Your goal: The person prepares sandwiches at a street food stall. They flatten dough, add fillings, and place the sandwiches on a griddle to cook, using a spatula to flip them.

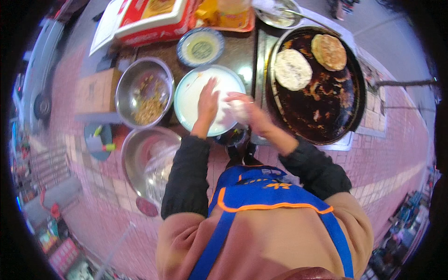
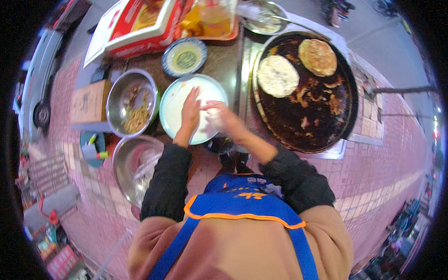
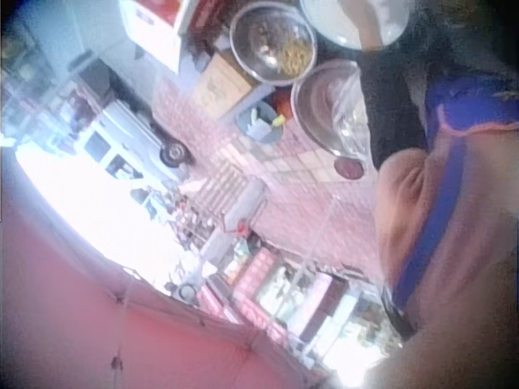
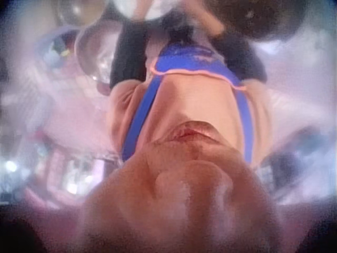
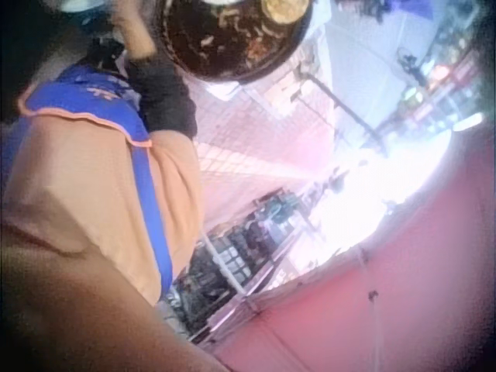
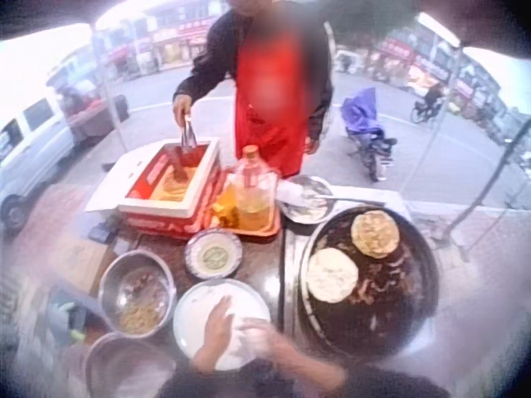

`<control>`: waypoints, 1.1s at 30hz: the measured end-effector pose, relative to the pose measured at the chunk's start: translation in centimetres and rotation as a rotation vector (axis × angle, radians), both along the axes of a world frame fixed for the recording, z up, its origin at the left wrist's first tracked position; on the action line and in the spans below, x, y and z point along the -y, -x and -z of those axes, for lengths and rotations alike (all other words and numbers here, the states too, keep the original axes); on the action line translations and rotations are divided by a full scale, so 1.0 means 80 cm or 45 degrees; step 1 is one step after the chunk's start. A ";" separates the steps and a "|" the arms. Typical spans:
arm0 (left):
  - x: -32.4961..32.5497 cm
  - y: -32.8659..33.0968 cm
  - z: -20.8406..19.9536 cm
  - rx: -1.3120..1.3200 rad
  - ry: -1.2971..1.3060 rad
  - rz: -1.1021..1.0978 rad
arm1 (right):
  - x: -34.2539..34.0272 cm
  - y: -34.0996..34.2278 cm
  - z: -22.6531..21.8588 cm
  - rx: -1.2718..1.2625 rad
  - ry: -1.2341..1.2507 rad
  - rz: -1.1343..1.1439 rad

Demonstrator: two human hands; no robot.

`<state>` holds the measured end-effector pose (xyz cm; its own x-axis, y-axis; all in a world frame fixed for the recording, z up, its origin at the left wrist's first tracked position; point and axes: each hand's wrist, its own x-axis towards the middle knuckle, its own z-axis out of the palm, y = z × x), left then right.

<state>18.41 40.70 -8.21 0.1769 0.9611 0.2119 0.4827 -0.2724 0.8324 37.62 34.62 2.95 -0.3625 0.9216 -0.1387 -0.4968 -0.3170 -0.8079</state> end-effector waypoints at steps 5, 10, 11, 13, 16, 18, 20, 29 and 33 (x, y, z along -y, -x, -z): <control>0.028 -0.002 -0.004 1.290 0.467 -0.460 | -0.059 0.094 0.048 1.772 -1.066 -0.090; 0.027 0.015 -0.017 0.997 0.421 -0.388 | -0.086 0.095 0.057 1.488 -1.243 0.244; 0.027 0.017 -0.017 0.722 0.356 -0.356 | -0.082 0.084 0.063 1.082 -0.860 0.290; 0.027 0.010 -0.014 0.714 0.335 -0.340 | -0.081 0.067 0.080 0.931 -0.392 0.545; 0.029 -0.004 -0.012 0.056 -0.012 -0.222 | -0.084 0.073 0.107 0.527 0.015 0.487; 0.030 -0.017 -0.017 -0.180 -0.074 -0.180 | -0.082 0.071 0.109 0.530 0.152 0.201; 0.018 -0.024 -0.028 -0.403 -0.198 -0.165 | -0.089 0.048 0.091 0.934 -0.217 0.073; -0.027 -0.049 -0.093 -1.173 0.506 0.170 | -0.181 -0.176 -0.061 2.017 -0.929 -0.496; -0.039 -0.066 -0.102 -1.282 0.550 0.168 | -0.164 -0.226 -0.088 1.747 -0.896 -0.801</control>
<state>23.69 43.78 -0.07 0.1869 0.8803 -0.4360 0.9818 -0.1528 0.1124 55.73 47.77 9.96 -0.6446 0.7049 -0.2959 0.7116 0.4119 -0.5692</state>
